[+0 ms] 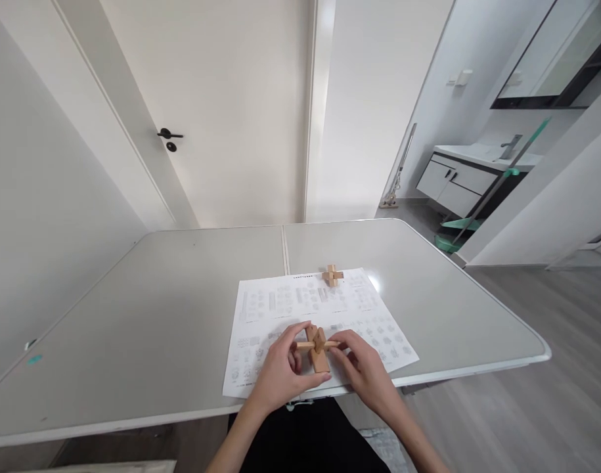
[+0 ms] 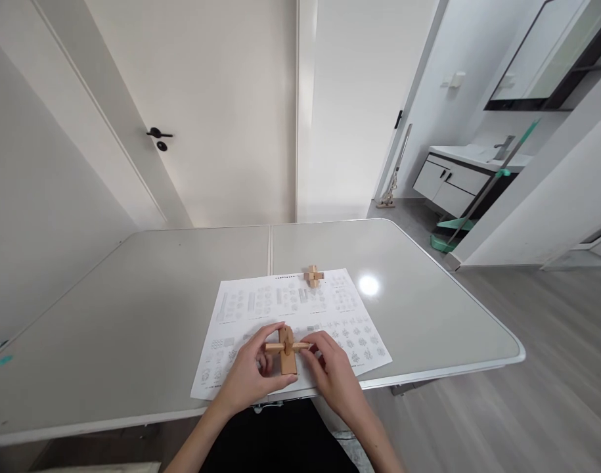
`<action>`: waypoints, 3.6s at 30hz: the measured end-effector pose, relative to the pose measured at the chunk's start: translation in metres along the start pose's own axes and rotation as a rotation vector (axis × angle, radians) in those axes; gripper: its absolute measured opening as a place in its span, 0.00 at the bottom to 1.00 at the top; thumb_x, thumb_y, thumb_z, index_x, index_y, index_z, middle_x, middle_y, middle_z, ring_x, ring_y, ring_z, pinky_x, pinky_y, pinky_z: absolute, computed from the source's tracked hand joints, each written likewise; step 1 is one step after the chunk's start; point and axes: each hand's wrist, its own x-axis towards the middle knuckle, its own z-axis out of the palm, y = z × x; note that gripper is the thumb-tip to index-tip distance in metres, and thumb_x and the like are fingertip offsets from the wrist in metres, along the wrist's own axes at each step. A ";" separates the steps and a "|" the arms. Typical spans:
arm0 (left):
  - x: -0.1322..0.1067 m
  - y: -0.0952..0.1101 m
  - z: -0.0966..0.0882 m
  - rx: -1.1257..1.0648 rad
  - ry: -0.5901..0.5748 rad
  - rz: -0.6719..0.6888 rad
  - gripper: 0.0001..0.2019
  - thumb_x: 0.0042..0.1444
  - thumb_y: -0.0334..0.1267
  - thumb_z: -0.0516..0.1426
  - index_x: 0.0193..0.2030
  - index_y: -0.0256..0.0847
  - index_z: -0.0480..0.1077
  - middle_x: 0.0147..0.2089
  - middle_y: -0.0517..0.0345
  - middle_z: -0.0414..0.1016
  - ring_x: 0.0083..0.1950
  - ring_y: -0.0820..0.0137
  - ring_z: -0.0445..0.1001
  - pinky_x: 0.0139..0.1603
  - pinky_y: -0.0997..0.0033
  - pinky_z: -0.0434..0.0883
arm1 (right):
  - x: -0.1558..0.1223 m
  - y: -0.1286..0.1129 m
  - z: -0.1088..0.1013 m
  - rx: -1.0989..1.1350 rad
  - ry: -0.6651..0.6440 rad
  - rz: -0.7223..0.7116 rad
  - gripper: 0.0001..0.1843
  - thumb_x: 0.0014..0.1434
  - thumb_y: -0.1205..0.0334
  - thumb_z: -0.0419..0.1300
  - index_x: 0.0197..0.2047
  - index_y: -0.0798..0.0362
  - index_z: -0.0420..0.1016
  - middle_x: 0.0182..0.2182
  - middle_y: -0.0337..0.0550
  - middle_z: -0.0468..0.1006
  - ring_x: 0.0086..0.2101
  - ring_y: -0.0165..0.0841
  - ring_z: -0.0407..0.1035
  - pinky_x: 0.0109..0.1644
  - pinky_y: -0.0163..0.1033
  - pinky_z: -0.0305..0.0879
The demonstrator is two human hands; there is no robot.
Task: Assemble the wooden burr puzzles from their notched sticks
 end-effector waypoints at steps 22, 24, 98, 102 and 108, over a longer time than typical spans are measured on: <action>-0.007 0.015 -0.005 -0.215 0.029 0.146 0.34 0.52 0.37 0.69 0.64 0.52 0.64 0.64 0.50 0.69 0.64 0.53 0.70 0.66 0.48 0.67 | -0.001 -0.030 0.017 0.140 -0.082 0.033 0.12 0.68 0.54 0.57 0.39 0.52 0.74 0.30 0.40 0.74 0.30 0.33 0.65 0.34 0.36 0.63; -0.007 0.019 -0.008 -0.235 0.019 0.132 0.34 0.50 0.38 0.70 0.64 0.51 0.65 0.64 0.50 0.70 0.62 0.53 0.72 0.65 0.49 0.69 | -0.002 -0.033 0.019 0.168 -0.060 0.050 0.12 0.68 0.52 0.58 0.40 0.52 0.75 0.30 0.40 0.74 0.30 0.33 0.65 0.33 0.36 0.63; 0.052 0.053 -0.072 0.008 0.313 0.198 0.33 0.51 0.47 0.69 0.62 0.46 0.65 0.66 0.49 0.70 0.66 0.53 0.69 0.66 0.53 0.67 | -0.017 -0.055 0.014 0.082 -0.053 0.078 0.15 0.72 0.49 0.52 0.37 0.48 0.69 0.28 0.40 0.76 0.27 0.34 0.67 0.28 0.35 0.56; 0.057 0.008 -0.097 0.393 0.402 0.004 0.39 0.46 0.55 0.70 0.63 0.46 0.65 0.65 0.47 0.70 0.64 0.48 0.69 0.63 0.47 0.69 | -0.014 -0.049 0.010 0.175 -0.029 0.150 0.18 0.71 0.45 0.52 0.38 0.49 0.69 0.28 0.39 0.73 0.26 0.33 0.63 0.27 0.34 0.54; 0.054 -0.039 -0.117 0.688 0.448 0.083 0.37 0.49 0.56 0.68 0.63 0.42 0.65 0.62 0.46 0.73 0.67 0.48 0.64 0.66 0.47 0.64 | -0.010 -0.050 0.005 0.262 -0.003 0.184 0.20 0.70 0.43 0.53 0.36 0.49 0.68 0.26 0.38 0.71 0.26 0.32 0.63 0.30 0.36 0.59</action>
